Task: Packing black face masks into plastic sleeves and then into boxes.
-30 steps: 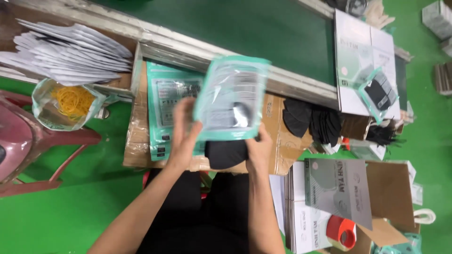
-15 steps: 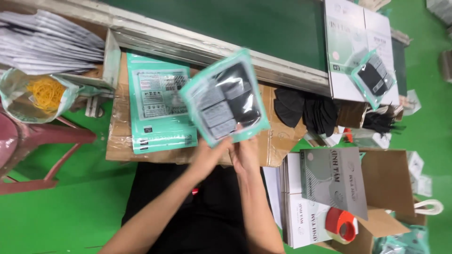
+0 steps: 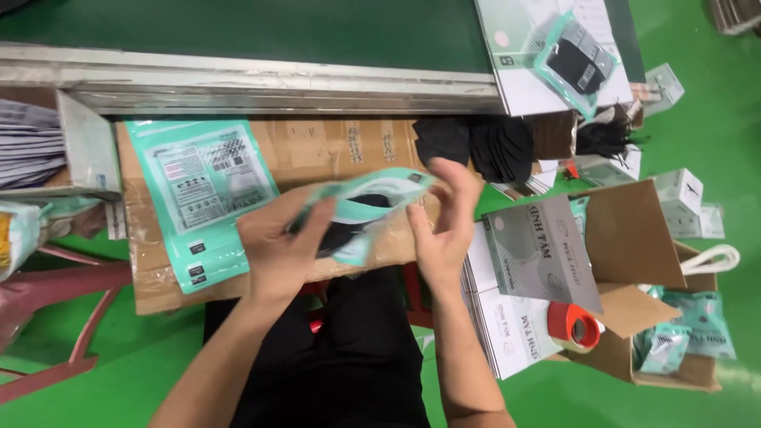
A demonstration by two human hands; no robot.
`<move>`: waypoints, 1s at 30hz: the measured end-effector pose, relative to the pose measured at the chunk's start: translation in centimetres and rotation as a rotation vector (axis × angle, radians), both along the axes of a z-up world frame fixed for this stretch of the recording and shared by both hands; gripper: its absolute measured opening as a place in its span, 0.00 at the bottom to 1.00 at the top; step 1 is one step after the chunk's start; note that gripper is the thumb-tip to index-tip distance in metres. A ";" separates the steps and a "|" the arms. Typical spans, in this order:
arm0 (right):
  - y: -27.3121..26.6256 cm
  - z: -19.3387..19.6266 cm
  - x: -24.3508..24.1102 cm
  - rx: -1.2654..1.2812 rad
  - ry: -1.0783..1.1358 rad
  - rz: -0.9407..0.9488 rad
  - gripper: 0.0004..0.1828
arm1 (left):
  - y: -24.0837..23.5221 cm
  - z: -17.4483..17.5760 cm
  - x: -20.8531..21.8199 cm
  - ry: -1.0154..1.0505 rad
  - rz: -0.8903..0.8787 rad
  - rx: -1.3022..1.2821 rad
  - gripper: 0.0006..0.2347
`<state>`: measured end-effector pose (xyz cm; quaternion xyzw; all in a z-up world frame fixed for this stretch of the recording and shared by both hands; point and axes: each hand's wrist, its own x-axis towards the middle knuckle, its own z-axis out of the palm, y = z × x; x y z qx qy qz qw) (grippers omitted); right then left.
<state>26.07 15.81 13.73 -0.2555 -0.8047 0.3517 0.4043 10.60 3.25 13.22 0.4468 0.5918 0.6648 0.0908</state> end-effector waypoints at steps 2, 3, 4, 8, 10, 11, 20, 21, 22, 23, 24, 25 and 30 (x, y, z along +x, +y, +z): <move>0.5 1.3 -0.9 -0.281 0.339 -0.101 0.26 | 0.1 -2.3 0.3 -0.302 0.162 -0.072 0.07; 1.3 -0.5 -0.1 -0.287 0.338 -0.092 0.26 | -0.1 -1.6 0.2 -0.301 0.172 -0.075 0.07; 2.1 -2.2 1.0 -0.447 0.388 -0.015 0.15 | -0.2 -0.9 0.2 -0.223 0.167 -0.036 0.08; 3.0 -2.8 2.0 -0.629 0.509 0.165 0.04 | -0.4 -2.3 0.2 -0.124 0.224 -0.070 0.07; 3.0 -3.2 1.9 -0.636 0.513 0.102 0.03 | -0.4 -1.4 0.4 -0.205 0.105 -0.033 0.06; 3.1 -3.4 1.8 -0.641 0.517 0.034 0.04 | -0.4 -0.9 0.5 -0.286 -0.020 0.004 0.07; 3.2 -3.8 1.8 -0.729 0.430 0.065 0.02 | 0.3 -0.3 0.8 -0.228 -0.062 -0.049 0.08; 3.4 -3.9 1.7 -0.729 0.432 0.067 0.02 | 0.6 -0.4 0.8 -0.227 -0.061 -0.050 0.08; 3.6 -4.0 1.8 -0.850 0.374 0.103 0.05 | 0.9 -0.6 1.0 -0.141 -0.039 -0.023 0.07; 3.8 -4.1 2.0 -0.970 0.315 0.140 0.09 | 1.3 -0.8 1.2 -0.056 -0.018 0.003 0.06; 3.9 -4.0 2.3 -0.972 0.315 0.133 0.09 | 1.6 -0.6 1.3 -0.059 -0.024 0.000 0.06; 4.0 -3.9 2.5 -0.929 0.327 0.113 0.09 | 2.0 -0.4 1.3 -0.121 -0.040 -0.049 0.06; 4.5 -3.2 1.4 -0.970 0.415 0.265 0.16 | 4.0 0.5 0.7 -0.126 0.042 0.005 0.07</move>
